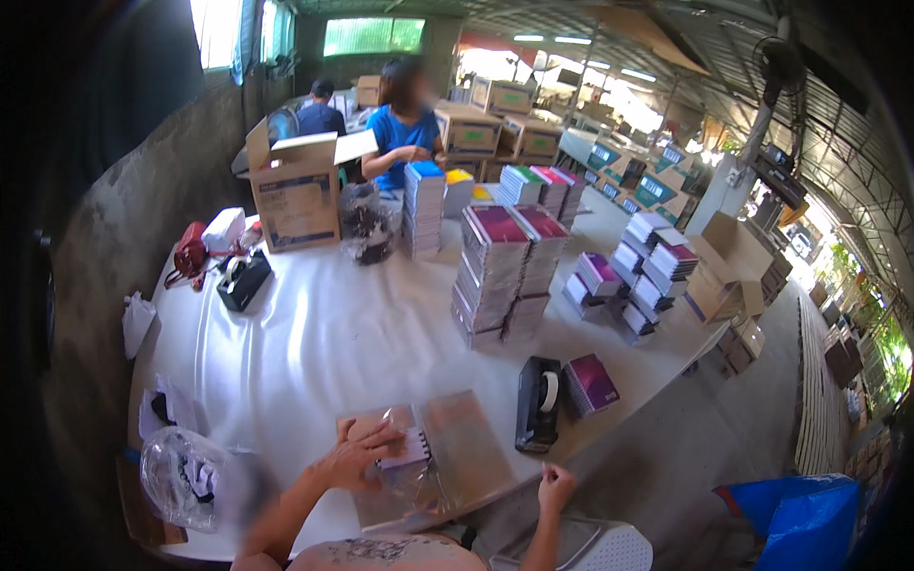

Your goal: The person places small notebooks into plastic bags, folds the bags over, and secures them with adhesive tape before stacking them on the table.

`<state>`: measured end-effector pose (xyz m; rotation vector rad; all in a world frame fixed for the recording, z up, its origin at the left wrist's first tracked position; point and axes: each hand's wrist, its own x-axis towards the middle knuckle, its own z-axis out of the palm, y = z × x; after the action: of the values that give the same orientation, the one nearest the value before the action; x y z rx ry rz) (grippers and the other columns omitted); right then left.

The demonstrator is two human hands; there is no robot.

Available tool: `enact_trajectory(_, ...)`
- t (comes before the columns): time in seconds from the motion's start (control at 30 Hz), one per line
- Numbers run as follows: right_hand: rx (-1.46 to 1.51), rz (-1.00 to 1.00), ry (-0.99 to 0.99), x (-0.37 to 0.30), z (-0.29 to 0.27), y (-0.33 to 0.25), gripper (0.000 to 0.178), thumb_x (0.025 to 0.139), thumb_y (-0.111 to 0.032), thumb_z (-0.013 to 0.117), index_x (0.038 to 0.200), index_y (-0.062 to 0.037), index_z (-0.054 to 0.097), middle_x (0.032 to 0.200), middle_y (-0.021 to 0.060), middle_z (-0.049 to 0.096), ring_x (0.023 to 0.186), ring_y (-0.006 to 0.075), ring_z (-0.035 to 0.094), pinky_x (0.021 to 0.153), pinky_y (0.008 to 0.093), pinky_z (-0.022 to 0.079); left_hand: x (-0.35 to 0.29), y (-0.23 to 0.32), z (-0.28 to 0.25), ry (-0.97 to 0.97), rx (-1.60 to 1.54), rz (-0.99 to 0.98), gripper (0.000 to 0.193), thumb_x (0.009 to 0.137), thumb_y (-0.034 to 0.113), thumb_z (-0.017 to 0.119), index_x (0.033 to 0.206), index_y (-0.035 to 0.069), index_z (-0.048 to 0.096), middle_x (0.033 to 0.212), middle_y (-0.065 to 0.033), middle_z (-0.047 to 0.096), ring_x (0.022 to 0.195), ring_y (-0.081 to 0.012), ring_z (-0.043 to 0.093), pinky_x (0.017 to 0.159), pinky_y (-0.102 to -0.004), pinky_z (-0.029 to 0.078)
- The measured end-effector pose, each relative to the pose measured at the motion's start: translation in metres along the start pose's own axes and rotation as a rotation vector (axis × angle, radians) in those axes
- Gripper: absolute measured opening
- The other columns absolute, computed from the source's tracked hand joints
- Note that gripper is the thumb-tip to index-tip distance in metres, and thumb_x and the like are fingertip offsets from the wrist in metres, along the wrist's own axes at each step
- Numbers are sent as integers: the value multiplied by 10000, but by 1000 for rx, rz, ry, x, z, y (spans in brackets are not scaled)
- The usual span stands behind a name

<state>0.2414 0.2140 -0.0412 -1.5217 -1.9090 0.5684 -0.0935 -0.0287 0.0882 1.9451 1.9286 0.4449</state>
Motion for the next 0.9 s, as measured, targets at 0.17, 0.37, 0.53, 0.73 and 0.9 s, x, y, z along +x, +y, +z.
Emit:
enact_trajectory(0.17,688,-213,-365,36,-7,-101,332,830,-34,597,1159,-70,630,745,53,661,535,66,548,406,187,359,-12,-6,-4,25,90,16,841,517,316,793,1294,319,470,1505,49,256,1409,-389,-12,965,-717,62)
enact_trajectory(0.37,621,-147,-1128,24,-20,-249,904,805,-79,667,1478,-122,67,672,60,628,487,60,493,405,190,346,-8,1,-12,-23,54,-9,919,441,280,799,1297,374,479,1501,69,260,1399,-411,-20,997,-735,66)
enact_trajectory(0.53,296,-335,-1380,15,14,-292,899,798,-74,658,1477,-119,71,644,79,634,466,101,483,455,248,399,-14,1,-12,-17,63,-32,891,432,263,761,1271,410,503,1505,94,247,1410,-371,-27,1031,-683,33)
enact_trajectory(0.73,-198,-532,-1197,12,38,-303,954,691,-150,749,1458,-136,183,786,165,672,695,281,644,627,376,498,-12,2,-14,-5,36,-14,884,418,243,744,1258,407,522,1505,96,257,1410,-376,-29,1017,-667,34)
enact_trajectory(0.9,-511,-669,-798,35,23,-281,971,629,-180,789,1435,-184,248,955,183,666,917,369,630,819,444,489,-14,2,-13,-4,52,-20,884,431,234,749,1268,391,515,1508,91,252,1411,-377,-31,1008,-670,47)
